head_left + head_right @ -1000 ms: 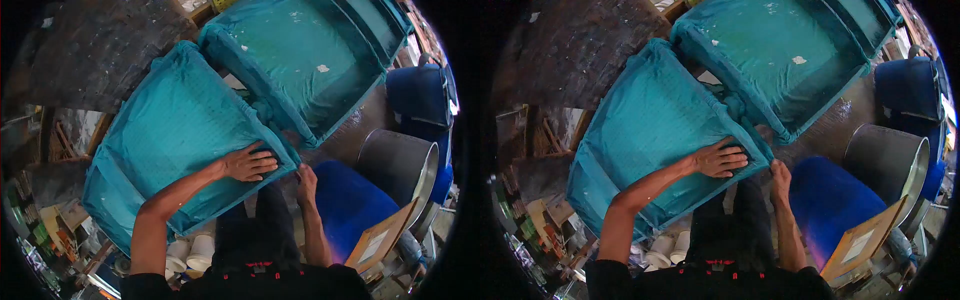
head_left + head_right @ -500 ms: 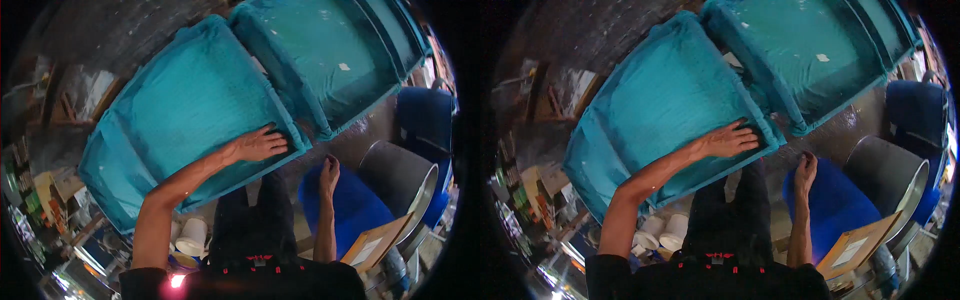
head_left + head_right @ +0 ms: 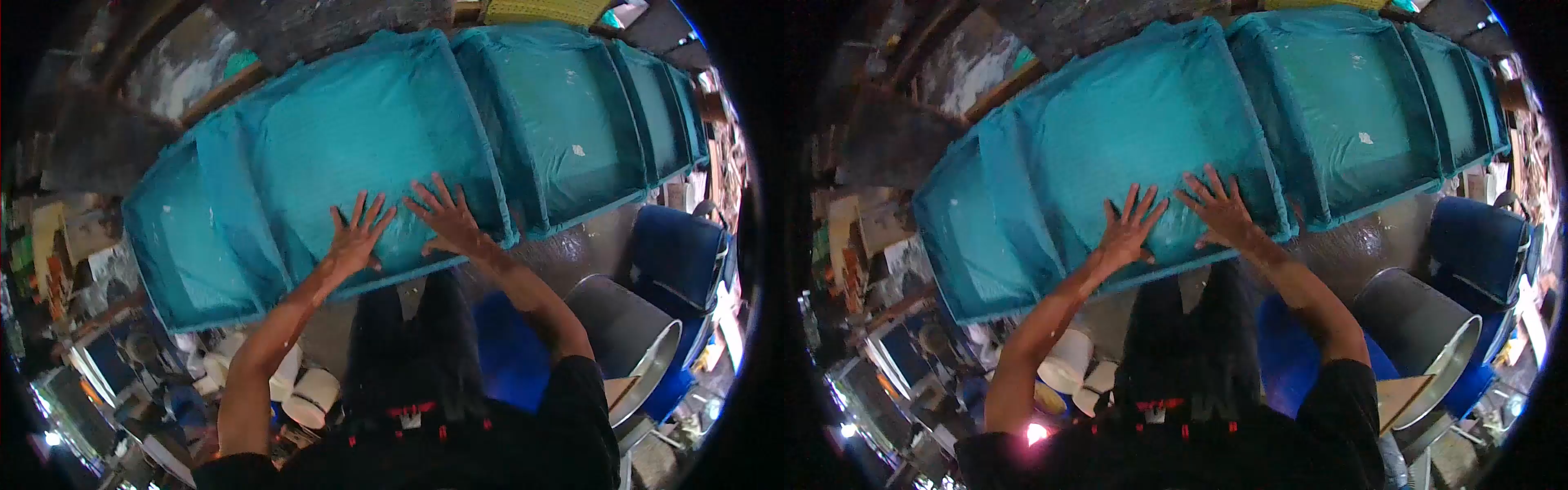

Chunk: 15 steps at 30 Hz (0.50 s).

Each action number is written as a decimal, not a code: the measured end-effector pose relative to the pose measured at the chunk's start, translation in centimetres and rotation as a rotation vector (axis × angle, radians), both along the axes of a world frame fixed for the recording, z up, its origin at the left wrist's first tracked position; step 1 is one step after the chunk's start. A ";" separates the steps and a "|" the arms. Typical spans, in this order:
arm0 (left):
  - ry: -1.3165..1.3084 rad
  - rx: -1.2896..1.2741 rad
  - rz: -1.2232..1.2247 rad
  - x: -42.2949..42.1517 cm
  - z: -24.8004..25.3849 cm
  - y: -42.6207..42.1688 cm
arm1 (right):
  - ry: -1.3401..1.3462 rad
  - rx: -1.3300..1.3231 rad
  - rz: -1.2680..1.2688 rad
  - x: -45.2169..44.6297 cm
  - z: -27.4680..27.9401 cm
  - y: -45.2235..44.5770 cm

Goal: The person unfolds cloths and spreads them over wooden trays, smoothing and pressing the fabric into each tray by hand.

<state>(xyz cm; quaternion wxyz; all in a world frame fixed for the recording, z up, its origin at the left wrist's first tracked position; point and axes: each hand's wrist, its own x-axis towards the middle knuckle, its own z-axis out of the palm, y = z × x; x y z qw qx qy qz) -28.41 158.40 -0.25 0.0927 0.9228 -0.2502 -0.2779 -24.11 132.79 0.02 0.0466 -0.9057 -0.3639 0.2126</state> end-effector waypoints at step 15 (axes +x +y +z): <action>-0.347 0.179 0.229 -6.1 -0.8 5.2 | 0.028 0.056 0.013 -2.5 -1.7 5.5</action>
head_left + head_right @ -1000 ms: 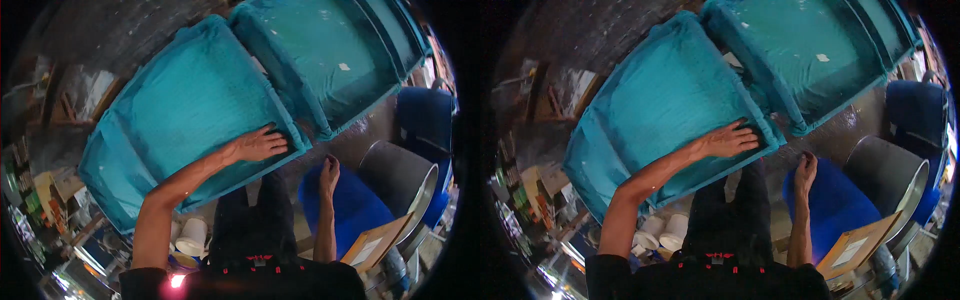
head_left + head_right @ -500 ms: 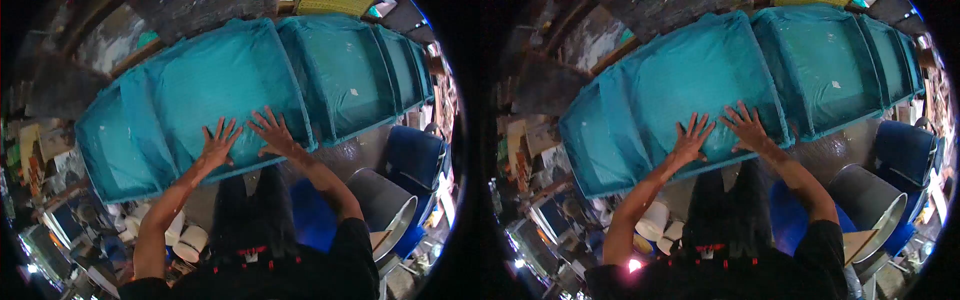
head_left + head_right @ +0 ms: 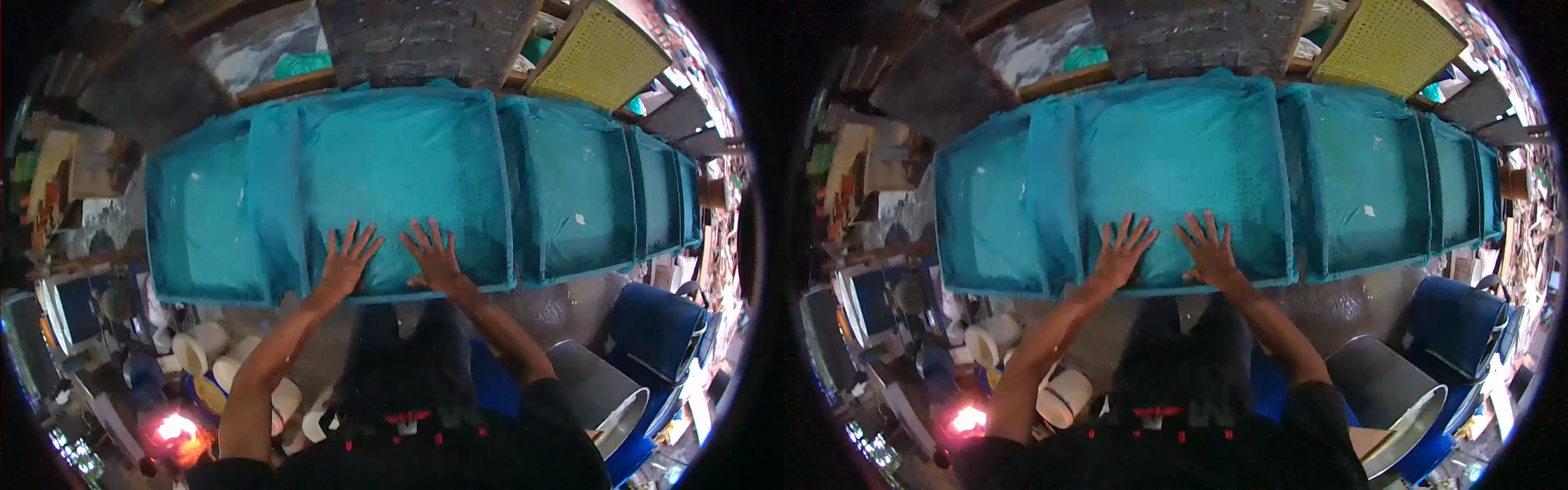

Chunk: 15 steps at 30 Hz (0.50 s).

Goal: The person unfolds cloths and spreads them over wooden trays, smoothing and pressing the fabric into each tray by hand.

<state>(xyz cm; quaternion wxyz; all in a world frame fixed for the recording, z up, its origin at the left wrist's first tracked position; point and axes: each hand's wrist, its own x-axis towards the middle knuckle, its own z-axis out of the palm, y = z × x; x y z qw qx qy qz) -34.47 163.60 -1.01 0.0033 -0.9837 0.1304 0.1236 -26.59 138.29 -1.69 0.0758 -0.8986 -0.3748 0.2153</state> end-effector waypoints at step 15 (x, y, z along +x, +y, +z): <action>-0.380 -0.621 0.953 -0.6 -0.9 25.7 | 0.160 0.540 -0.374 -2.9 10.8 -3.4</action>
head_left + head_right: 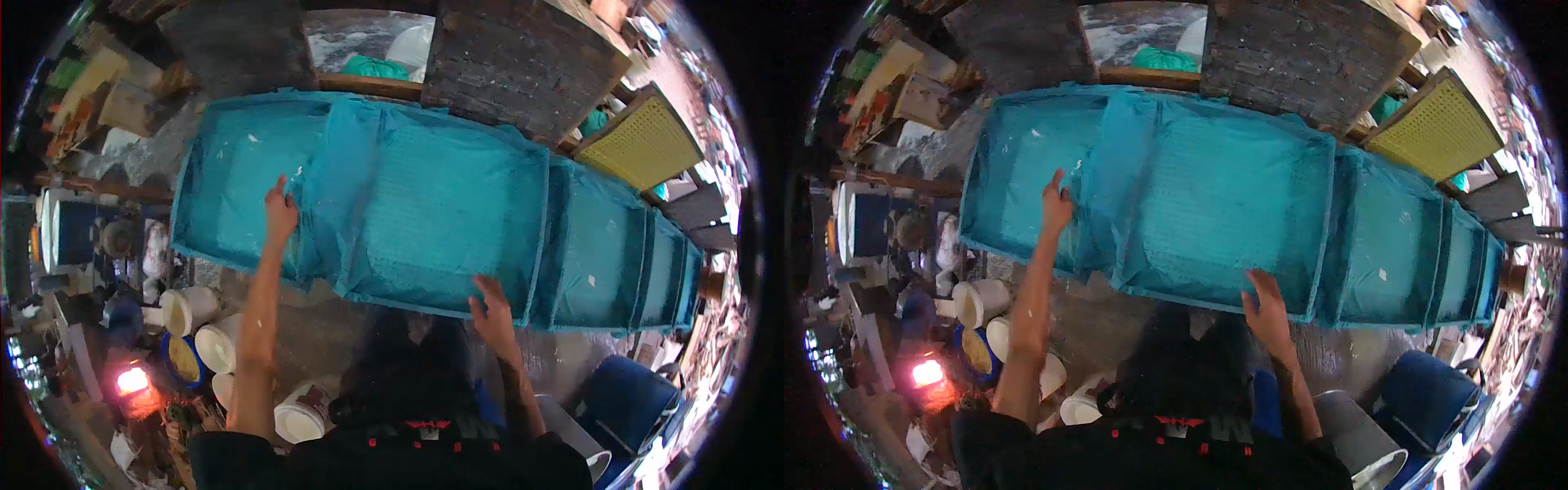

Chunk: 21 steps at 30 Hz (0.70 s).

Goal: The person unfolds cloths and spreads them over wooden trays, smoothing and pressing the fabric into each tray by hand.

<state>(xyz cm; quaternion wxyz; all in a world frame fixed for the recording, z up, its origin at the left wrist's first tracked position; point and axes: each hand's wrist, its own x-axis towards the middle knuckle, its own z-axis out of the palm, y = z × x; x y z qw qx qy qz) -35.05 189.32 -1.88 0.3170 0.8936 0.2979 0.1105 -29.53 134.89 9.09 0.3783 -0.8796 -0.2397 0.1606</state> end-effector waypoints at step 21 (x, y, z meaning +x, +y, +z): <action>-0.127 -0.239 -0.424 2.8 -2.3 -10.0 | -0.104 -0.036 -0.035 -4.5 -0.4 4.1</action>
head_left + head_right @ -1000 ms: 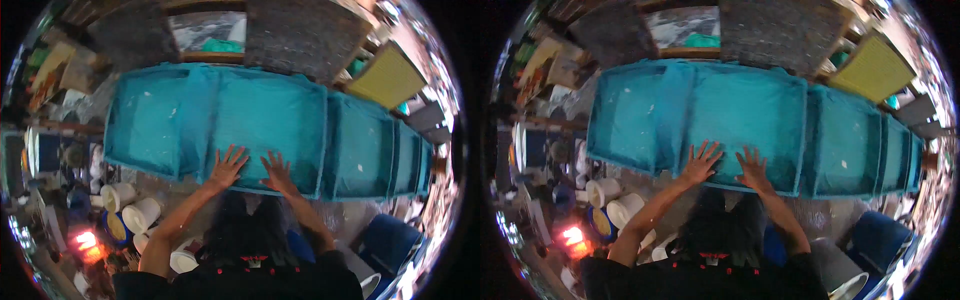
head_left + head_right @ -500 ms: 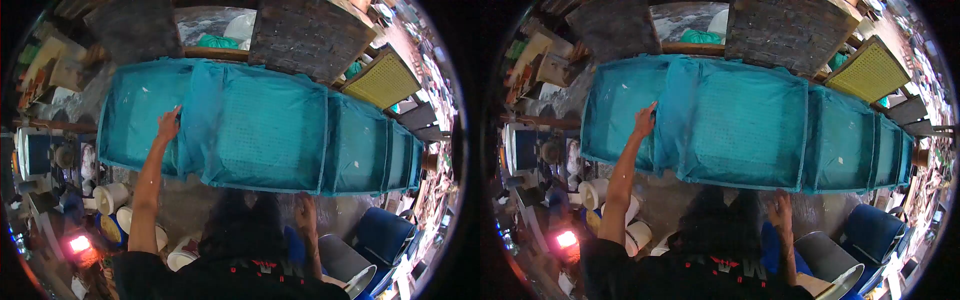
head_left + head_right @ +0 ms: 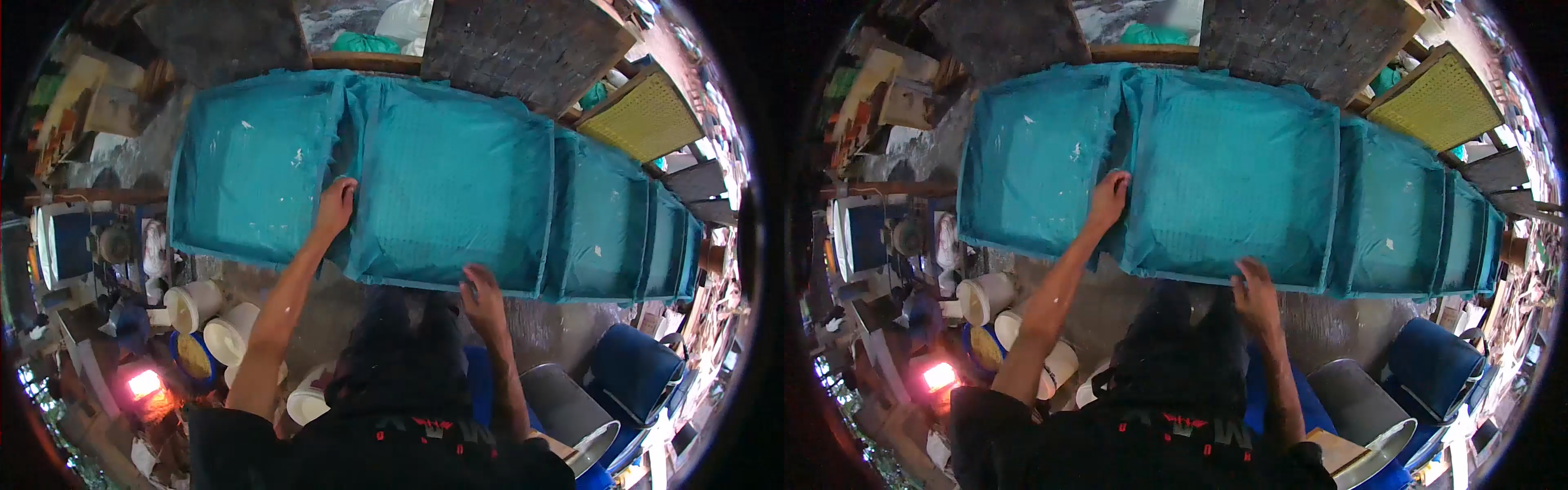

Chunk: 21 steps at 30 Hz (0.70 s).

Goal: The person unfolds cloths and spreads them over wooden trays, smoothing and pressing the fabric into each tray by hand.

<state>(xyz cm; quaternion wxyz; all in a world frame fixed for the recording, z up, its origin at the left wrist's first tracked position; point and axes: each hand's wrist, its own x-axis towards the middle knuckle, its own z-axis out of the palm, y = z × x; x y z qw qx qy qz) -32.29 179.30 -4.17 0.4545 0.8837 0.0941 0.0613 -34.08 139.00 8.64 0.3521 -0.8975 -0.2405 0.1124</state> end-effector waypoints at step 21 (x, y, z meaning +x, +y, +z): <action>0.403 -0.968 0.954 -19.3 -0.6 -11.7 | -0.203 -0.180 1.065 5.5 -12.2 16.1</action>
